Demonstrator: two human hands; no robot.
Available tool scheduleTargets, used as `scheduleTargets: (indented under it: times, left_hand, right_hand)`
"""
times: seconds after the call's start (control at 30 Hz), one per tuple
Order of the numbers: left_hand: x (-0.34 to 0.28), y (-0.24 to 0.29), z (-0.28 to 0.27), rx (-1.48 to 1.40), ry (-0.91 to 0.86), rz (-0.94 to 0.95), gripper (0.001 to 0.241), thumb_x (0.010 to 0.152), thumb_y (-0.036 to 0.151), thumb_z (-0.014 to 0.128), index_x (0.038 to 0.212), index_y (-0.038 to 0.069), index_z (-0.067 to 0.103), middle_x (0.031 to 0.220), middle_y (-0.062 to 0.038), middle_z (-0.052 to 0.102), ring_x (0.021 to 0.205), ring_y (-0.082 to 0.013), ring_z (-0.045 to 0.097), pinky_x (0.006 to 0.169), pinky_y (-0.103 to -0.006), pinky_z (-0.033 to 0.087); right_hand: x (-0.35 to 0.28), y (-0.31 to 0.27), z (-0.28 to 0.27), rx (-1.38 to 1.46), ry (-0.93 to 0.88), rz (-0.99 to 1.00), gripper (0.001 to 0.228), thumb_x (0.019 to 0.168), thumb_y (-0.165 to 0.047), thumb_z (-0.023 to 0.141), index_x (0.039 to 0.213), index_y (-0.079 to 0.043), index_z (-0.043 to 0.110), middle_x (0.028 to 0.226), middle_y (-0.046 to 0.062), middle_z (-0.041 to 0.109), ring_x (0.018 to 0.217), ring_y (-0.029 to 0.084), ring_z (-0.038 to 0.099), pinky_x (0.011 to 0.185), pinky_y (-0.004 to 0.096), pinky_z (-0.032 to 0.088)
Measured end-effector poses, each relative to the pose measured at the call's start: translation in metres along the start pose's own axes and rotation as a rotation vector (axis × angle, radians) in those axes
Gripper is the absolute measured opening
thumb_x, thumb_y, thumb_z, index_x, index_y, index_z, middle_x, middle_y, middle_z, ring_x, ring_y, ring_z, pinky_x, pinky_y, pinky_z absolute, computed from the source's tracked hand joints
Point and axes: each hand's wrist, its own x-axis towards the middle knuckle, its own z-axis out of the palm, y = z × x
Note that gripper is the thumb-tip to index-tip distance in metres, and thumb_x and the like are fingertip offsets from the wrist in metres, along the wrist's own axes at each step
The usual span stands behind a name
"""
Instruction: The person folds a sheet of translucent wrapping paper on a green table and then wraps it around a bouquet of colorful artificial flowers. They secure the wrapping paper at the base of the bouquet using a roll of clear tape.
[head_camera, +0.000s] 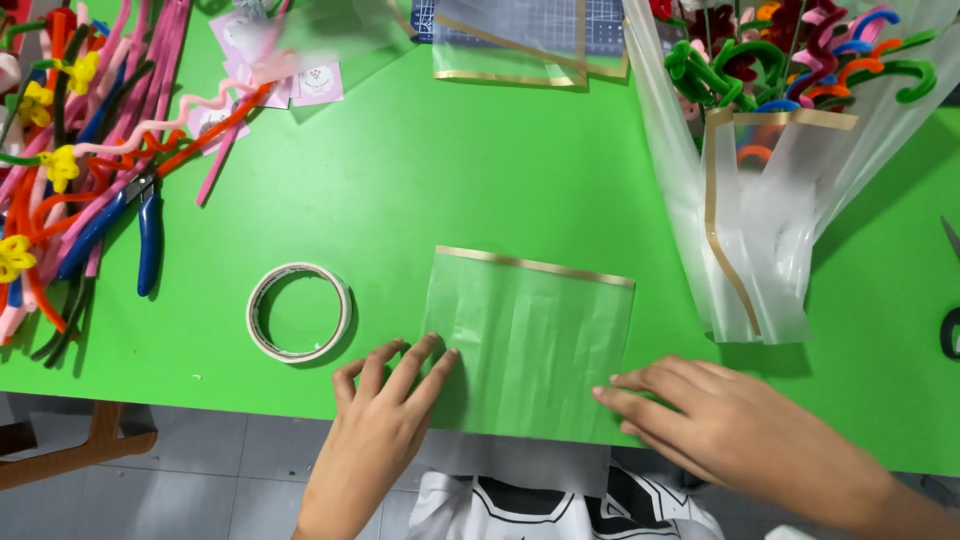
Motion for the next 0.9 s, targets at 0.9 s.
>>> scheduleTargets:
  times: [0.9]
  left_hand:
    - [0.037,0.044,0.020,-0.024,0.054,0.190,0.063,0.102,0.054,0.047,0.160,0.035,0.033,0.166,-0.003,0.034,0.150,-0.0324,0.034,0.098,-0.0473,0.041]
  right_hand:
    - [0.000,0.049,0.046,0.784,0.117,0.330,0.059,0.098,-0.017,0.058,0.155,-0.023,0.042,0.119,0.006,0.057,0.102,0.015,0.071,0.100,0.031,0.059]
